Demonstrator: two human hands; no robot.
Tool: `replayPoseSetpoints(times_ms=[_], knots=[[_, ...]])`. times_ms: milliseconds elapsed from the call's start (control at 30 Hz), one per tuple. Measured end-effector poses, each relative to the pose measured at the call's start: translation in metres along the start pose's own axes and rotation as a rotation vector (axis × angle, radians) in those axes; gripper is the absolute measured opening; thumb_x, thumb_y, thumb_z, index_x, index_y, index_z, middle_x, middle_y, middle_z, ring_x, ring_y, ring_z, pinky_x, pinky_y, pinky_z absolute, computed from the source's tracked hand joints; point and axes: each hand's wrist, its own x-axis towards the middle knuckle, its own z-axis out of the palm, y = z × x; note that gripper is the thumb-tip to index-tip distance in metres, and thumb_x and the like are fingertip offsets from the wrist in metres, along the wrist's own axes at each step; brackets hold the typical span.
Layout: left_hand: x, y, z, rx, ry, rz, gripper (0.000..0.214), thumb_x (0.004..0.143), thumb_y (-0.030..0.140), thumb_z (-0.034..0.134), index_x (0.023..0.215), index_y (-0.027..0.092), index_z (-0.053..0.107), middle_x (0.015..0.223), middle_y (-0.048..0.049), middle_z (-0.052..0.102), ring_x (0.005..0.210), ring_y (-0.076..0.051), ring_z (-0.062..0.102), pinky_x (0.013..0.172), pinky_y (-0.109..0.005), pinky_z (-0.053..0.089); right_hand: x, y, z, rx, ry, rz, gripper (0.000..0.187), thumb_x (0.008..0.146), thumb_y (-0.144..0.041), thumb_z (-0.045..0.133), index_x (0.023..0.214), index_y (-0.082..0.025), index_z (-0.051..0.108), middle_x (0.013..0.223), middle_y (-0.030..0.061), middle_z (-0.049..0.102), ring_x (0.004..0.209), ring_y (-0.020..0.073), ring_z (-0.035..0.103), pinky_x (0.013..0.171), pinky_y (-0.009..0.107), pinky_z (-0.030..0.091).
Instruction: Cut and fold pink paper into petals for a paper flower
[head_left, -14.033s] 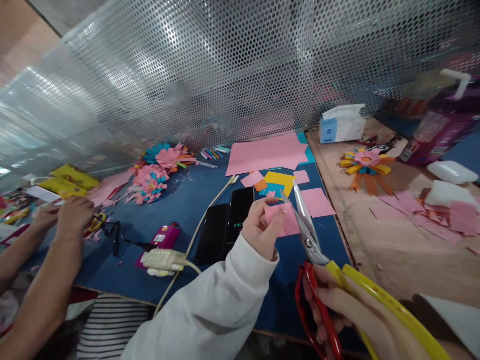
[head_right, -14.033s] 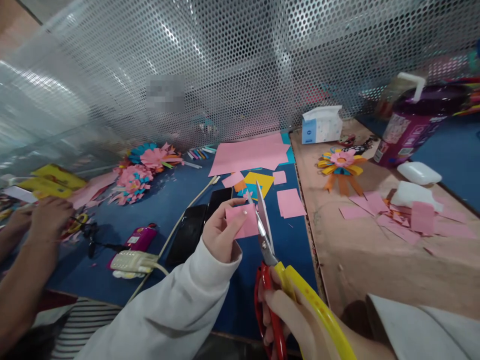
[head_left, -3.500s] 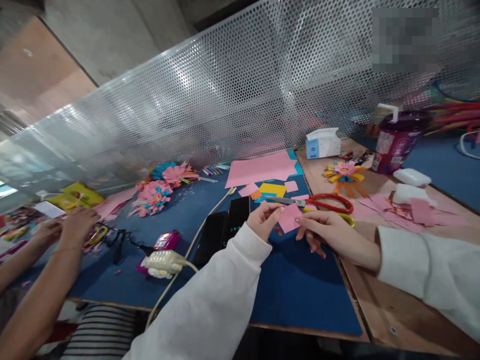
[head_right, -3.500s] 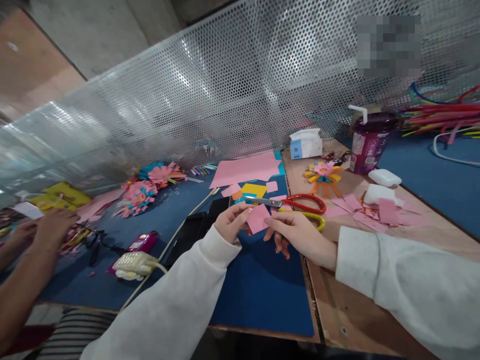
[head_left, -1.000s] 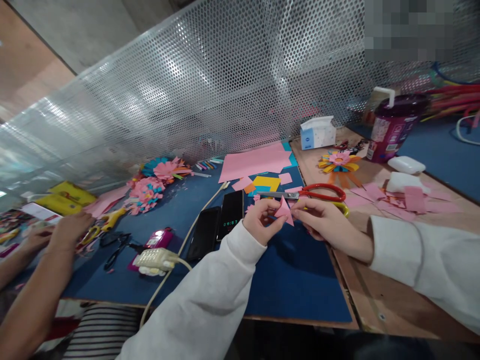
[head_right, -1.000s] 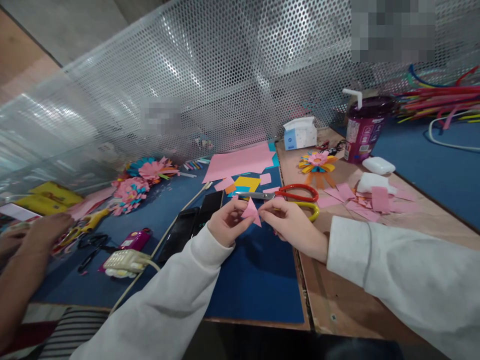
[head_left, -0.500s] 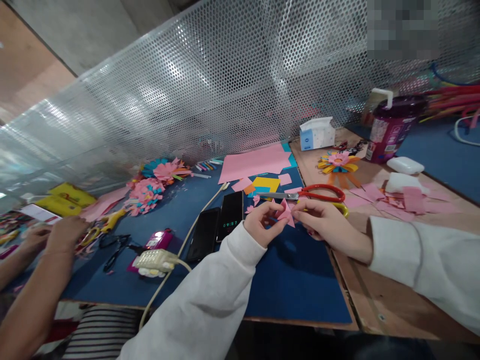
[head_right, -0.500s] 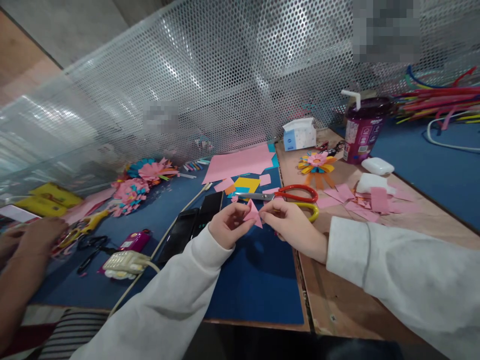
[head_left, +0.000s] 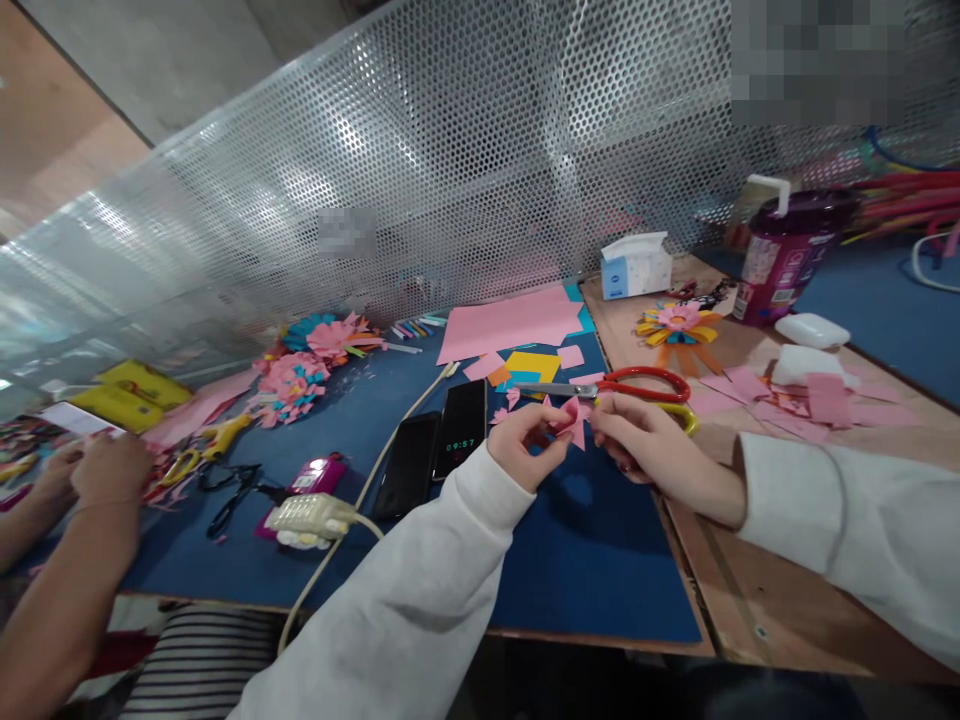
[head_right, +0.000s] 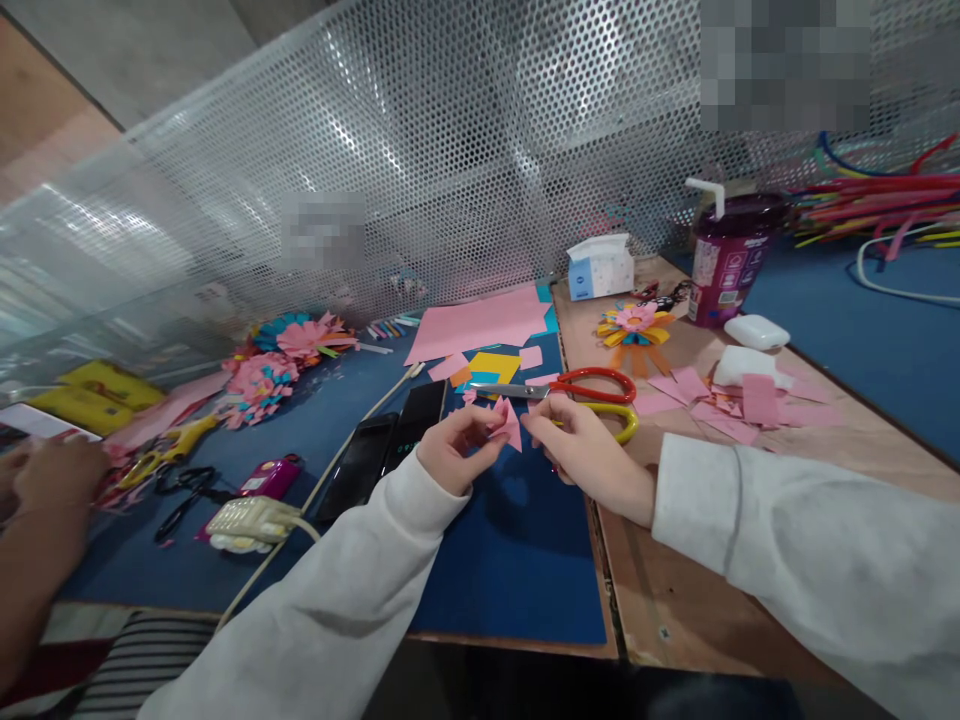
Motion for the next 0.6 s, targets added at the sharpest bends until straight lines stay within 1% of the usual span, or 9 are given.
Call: replayPoseSetpoints(times_ms=[67, 167, 233, 300, 433, 533, 600], knots=[[-0.0004, 0.0001, -0.0001, 0.062, 0.003, 0.018, 0.013, 0.071, 0.02, 0.059, 0.083, 0.016, 0.061, 0.078, -0.0042, 0.065, 0.056, -0.007, 0.052, 0.056, -0.021, 0.047, -0.0003, -0.0014, 0.0004, -0.066, -0.021, 0.0, 0.037, 0.074, -0.051, 0.056, 0.066, -0.016, 0.044, 0.047, -0.0067, 0.035, 0.037, 0.0035, 0.03, 0.032, 0.014, 0.02], [-0.0013, 0.0005, 0.0003, 0.194, -0.033, 0.11, 0.015, 0.071, 0.015, 0.057, 0.084, 0.017, 0.062, 0.075, -0.0023, 0.065, 0.051, -0.006, 0.048, 0.052, -0.02, 0.045, 0.0003, -0.0024, 0.0005, -0.188, -0.065, -0.004, 0.04, 0.072, -0.052, 0.057, 0.061, -0.014, 0.047, 0.049, -0.0043, 0.041, 0.037, 0.0036, 0.034, 0.033, 0.016, 0.023], [-0.0019, 0.0007, 0.001, 0.245, -0.062, 0.155, 0.017, 0.071, 0.013, 0.055, 0.086, 0.017, 0.063, 0.076, -0.0029, 0.066, 0.054, -0.007, 0.05, 0.053, -0.02, 0.046, 0.0008, -0.0021, 0.0001, -0.222, -0.077, -0.005, 0.039, 0.073, -0.05, 0.057, 0.061, -0.014, 0.05, 0.048, -0.0037, 0.042, 0.037, 0.0038, 0.035, 0.033, 0.016, 0.024], [-0.0022, 0.0003, 0.0018, 0.25, -0.076, 0.175, 0.019, 0.07, 0.012, 0.054, 0.086, 0.016, 0.063, 0.079, -0.0045, 0.067, 0.058, -0.009, 0.055, 0.053, -0.02, 0.047, 0.0011, -0.0017, -0.0002, -0.22, -0.083, -0.012, 0.037, 0.075, -0.048, 0.055, 0.063, -0.013, 0.052, 0.049, -0.0034, 0.044, 0.037, 0.0038, 0.036, 0.034, 0.016, 0.025], [-0.0021, -0.0012, 0.0031, 0.178, -0.056, 0.169, 0.03, 0.067, 0.007, 0.053, 0.094, 0.016, 0.061, 0.089, -0.0064, 0.067, 0.071, -0.011, 0.062, 0.062, -0.022, 0.052, 0.0007, -0.0018, 0.0, -0.174, -0.083, -0.015, 0.032, 0.077, -0.043, 0.048, 0.064, -0.014, 0.051, 0.05, -0.0029, 0.046, 0.036, 0.0039, 0.038, 0.033, 0.015, 0.026], [-0.0016, -0.001, 0.0041, 0.062, -0.063, 0.099, 0.033, 0.068, 0.006, 0.053, 0.099, 0.015, 0.059, 0.091, -0.0076, 0.067, 0.076, -0.013, 0.064, 0.068, -0.024, 0.053, 0.0008, -0.0013, 0.0004, -0.152, -0.065, 0.005, 0.032, 0.077, -0.041, 0.047, 0.059, -0.015, 0.046, 0.047, -0.0036, 0.042, 0.034, 0.0036, 0.036, 0.03, 0.015, 0.023], [-0.0011, -0.0007, 0.0048, -0.019, -0.079, 0.045, 0.034, 0.068, 0.007, 0.054, 0.101, 0.015, 0.057, 0.09, -0.0077, 0.067, 0.078, -0.014, 0.066, 0.071, -0.025, 0.054, 0.0016, 0.0003, 0.0001, -0.15, -0.067, 0.012, 0.03, 0.077, -0.04, 0.047, 0.061, -0.015, 0.046, 0.048, -0.0038, 0.043, 0.033, 0.0035, 0.036, 0.03, 0.014, 0.024]])
